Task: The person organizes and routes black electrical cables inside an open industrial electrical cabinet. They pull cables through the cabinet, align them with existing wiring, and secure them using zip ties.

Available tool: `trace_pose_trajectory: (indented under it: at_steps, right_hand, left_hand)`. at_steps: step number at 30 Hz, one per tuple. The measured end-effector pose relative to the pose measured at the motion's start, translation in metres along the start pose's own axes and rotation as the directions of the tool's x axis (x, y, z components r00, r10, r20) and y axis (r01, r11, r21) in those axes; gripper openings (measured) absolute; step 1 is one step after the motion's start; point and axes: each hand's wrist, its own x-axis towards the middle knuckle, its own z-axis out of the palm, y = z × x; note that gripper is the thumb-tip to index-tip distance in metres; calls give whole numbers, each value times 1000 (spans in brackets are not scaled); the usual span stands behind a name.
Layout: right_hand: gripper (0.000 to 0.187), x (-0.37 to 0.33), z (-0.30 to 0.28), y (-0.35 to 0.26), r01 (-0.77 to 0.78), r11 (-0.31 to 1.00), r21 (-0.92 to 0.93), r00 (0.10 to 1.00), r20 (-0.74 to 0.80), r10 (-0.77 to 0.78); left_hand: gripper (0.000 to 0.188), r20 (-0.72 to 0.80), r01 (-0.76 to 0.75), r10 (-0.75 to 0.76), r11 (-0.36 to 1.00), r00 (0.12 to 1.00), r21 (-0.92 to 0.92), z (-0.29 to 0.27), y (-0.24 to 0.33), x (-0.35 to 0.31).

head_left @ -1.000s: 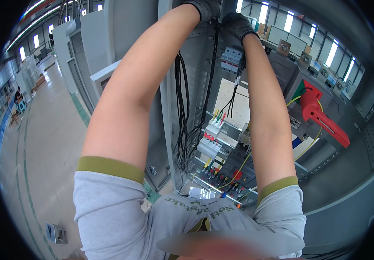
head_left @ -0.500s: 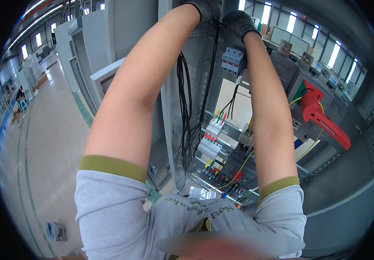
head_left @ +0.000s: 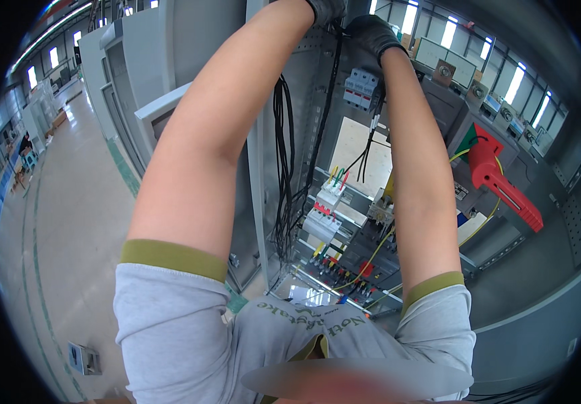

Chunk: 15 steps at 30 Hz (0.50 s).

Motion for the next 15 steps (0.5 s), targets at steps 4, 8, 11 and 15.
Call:
trace_pose_trajectory:
  at_steps: [4, 8, 11, 15]
  right_hand:
    - [29, 14, 7, 11, 49, 999, -13, 996, 78, -48]
    - [32, 15, 20, 18, 14, 1000, 21, 995, 95, -16]
    - [33, 12, 6, 10, 13, 1000, 5, 990, 141, -13]
    - [33, 10, 1, -4, -108, 990, 90, 994, -12, 110]
  left_hand:
    - [32, -8, 10, -10, 1000, 1000, -4, -1, -1, -1]
    - [32, -11, 11, -11, 1000, 1000, 0, 3, 2, -2]
    - [32, -10, 16, -16, 1000, 1000, 6, 3, -1, -3]
    - [32, 2, 23, -23, 999, 1000, 23, -1, -5, -2]
